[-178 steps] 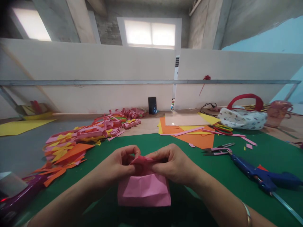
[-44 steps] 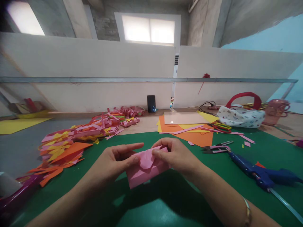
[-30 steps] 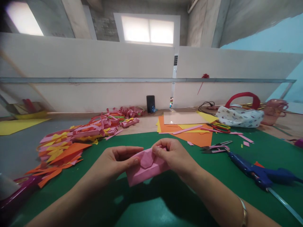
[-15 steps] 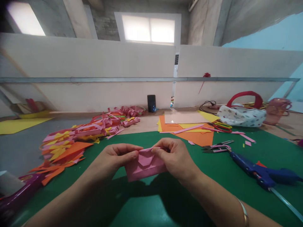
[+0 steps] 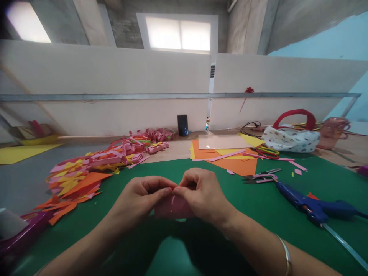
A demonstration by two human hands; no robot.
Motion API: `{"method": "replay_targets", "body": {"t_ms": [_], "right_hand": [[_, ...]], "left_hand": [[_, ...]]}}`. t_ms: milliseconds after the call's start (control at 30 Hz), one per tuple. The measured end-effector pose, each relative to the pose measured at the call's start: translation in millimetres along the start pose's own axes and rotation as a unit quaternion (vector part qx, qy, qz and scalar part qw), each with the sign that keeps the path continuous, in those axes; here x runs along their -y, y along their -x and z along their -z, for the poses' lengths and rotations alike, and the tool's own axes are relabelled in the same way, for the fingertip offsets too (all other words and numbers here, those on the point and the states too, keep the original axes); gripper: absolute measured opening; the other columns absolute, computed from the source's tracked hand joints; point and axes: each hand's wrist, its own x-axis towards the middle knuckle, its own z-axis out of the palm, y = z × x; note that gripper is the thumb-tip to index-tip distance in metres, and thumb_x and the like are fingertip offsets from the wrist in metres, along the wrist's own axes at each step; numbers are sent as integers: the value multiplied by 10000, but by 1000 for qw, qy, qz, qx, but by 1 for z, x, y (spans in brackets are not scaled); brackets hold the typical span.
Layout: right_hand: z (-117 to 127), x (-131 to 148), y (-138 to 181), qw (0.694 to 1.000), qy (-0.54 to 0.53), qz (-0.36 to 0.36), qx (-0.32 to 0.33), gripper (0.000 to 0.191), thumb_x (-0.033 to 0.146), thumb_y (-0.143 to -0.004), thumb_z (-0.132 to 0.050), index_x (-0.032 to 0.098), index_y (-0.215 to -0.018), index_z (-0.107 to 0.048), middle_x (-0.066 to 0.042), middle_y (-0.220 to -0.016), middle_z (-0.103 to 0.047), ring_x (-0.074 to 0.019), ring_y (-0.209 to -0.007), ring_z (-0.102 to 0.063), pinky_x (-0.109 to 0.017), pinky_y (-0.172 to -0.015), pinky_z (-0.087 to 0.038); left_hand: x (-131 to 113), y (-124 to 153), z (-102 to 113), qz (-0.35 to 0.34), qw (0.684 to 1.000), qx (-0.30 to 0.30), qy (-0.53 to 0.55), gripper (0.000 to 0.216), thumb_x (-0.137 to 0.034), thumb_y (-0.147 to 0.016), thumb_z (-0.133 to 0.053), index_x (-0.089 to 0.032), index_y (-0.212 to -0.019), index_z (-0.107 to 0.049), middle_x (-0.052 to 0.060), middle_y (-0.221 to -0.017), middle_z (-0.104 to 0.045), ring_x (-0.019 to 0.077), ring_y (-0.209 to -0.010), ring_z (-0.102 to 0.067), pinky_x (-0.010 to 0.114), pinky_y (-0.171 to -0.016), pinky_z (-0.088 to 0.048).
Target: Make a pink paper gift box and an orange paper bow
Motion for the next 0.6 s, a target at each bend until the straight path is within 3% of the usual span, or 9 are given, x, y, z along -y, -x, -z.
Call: {"method": "replay_targets", "body": {"t_ms": [133, 333, 467, 600], "right_hand": [[13, -6, -4, 992, -62, -71, 87, 133, 243, -733, -616, 150, -693, -702, -6, -630, -642, -121, -597, -535, -220, -531, -386], [18, -4, -3, 998, -12, -63, 27, 139, 231, -703, -629, 147, -597, -662, -4, -568, -611, -124, -570, -520, -228, -521, -380], [14, -6, -5, 998, -25, -53, 28, 143, 229, -719, -616, 149, -617, -676, -1, -582, -620, -121, -578, -522, -225, -533, -388], [14, -14, -10, 993, -91, -68, 7, 155, 260, -749, -603, 143, -681, -678, -11, -649, -643, -129, -624, -552, -232, -571, -422]], "left_hand": [[1, -2, 7, 20, 999, -28, 0, 131, -234, -674, -665, -151, -746, -736, 12, -650, -702, 106, -564, -549, 188, -518, -396], [-1, -2, 10, 40, 999, -32, 12, 140, -242, -650, -678, -150, -740, -731, 12, -647, -704, 107, -546, -554, 190, -501, -396], [-2, -4, 12, 44, 999, -30, 9, 153, -257, -661, -678, -134, -740, -725, 15, -633, -688, 96, -526, -528, 186, -480, -369], [6, -8, 17, 39, 996, 12, 75, 483, -310, -639, -740, -155, -1085, -638, 40, -845, -714, 147, -708, -622, 230, -628, -470]]}}
